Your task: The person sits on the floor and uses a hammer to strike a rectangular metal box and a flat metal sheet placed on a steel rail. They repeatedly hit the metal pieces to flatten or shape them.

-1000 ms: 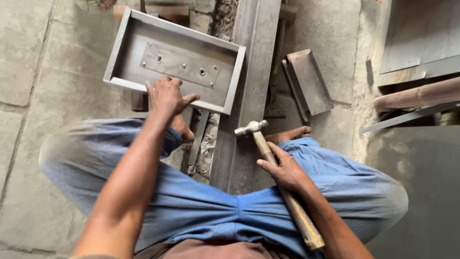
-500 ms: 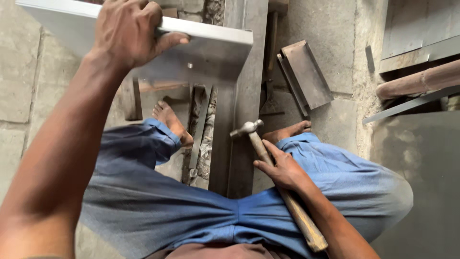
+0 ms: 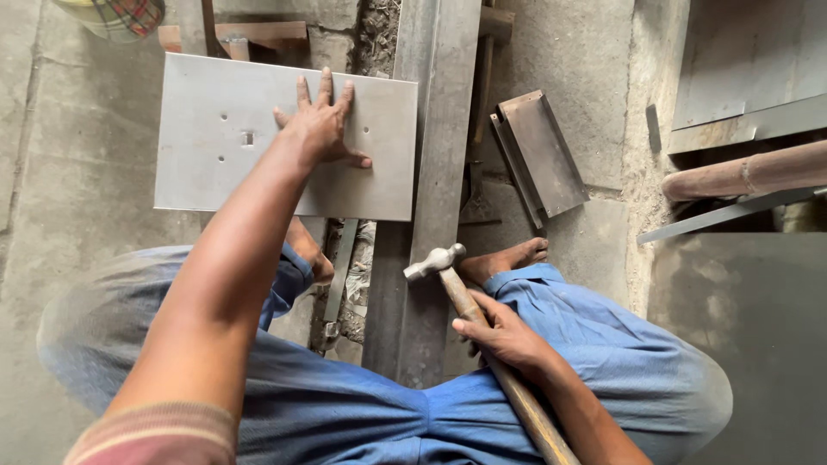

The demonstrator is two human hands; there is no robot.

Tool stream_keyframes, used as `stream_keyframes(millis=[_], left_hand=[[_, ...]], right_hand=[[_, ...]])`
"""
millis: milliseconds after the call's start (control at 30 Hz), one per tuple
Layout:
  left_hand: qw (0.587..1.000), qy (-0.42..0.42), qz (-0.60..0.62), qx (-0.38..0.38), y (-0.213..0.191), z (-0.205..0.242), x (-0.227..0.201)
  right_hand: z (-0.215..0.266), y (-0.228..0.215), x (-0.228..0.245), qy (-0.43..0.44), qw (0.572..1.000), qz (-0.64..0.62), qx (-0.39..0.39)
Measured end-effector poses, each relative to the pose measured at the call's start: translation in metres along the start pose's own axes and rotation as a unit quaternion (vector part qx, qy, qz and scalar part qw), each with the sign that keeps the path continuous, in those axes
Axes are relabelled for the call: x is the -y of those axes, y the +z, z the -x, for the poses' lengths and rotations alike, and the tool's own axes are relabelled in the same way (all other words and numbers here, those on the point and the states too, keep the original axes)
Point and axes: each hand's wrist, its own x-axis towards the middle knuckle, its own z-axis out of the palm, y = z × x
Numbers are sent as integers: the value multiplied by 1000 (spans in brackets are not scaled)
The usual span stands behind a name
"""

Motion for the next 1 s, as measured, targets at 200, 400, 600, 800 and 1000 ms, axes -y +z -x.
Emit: stream_keyframes(millis=[200, 400, 600, 800, 1000], left_hand=[[998, 0, 26, 55, 14, 10, -23], [999, 16, 37, 15, 14, 16, -23], [998, 9, 61, 24, 13, 15, -27], [998, 17, 55, 14, 14, 15, -28], [998, 20, 54, 0, 16, 16, -27]], right_hand=[[9, -5, 14, 12, 999, -45, -1], [-23, -21, 79, -263, 925, 212, -175], [-84, -14, 167, -248, 889, 231, -309], [-151, -13, 185, -279, 867, 286, -297], [-167, -13, 167, -405, 820, 268, -302]])
